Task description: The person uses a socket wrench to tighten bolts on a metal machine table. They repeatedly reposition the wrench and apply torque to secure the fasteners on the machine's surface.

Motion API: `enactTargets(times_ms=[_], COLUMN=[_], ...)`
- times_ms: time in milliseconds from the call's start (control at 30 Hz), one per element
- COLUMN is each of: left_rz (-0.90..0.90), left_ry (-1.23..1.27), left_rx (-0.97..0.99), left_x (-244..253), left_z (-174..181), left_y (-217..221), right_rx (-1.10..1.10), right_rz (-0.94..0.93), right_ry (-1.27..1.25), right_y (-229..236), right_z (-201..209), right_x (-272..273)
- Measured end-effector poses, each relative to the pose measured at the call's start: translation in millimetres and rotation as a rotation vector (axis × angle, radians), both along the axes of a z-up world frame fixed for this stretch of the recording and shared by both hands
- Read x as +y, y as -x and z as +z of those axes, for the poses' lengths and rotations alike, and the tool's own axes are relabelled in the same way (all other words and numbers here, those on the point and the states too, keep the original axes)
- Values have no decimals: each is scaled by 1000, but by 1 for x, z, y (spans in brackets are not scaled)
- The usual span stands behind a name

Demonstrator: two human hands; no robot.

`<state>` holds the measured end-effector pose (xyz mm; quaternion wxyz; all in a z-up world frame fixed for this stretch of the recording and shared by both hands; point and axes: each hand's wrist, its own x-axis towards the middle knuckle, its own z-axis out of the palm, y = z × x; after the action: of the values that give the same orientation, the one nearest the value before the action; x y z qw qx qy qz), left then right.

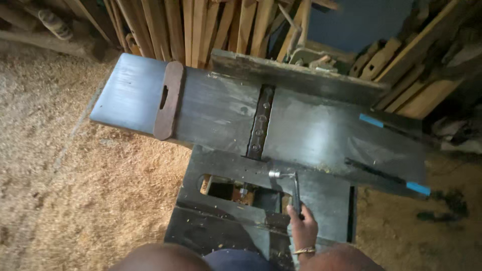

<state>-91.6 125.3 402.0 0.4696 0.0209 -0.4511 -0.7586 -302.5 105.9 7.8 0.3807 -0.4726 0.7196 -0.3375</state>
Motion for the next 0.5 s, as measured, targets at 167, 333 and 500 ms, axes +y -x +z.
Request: enactTargets(times_ms=[167, 333, 500], left_rz=[9, 32, 28], left_ry=[-115, -152, -144], left_rx=[25, 42, 27], left_x=[17, 16, 7], left_z=[-13, -13, -19], left_y=[7, 18, 0], right_rx=[81, -60, -88], right_rz=[106, 60, 18], right_ry=[185, 58, -13], right_y=[-6, -7, -20], right_z=[-8, 10, 6], right_x=[3, -8, -15])
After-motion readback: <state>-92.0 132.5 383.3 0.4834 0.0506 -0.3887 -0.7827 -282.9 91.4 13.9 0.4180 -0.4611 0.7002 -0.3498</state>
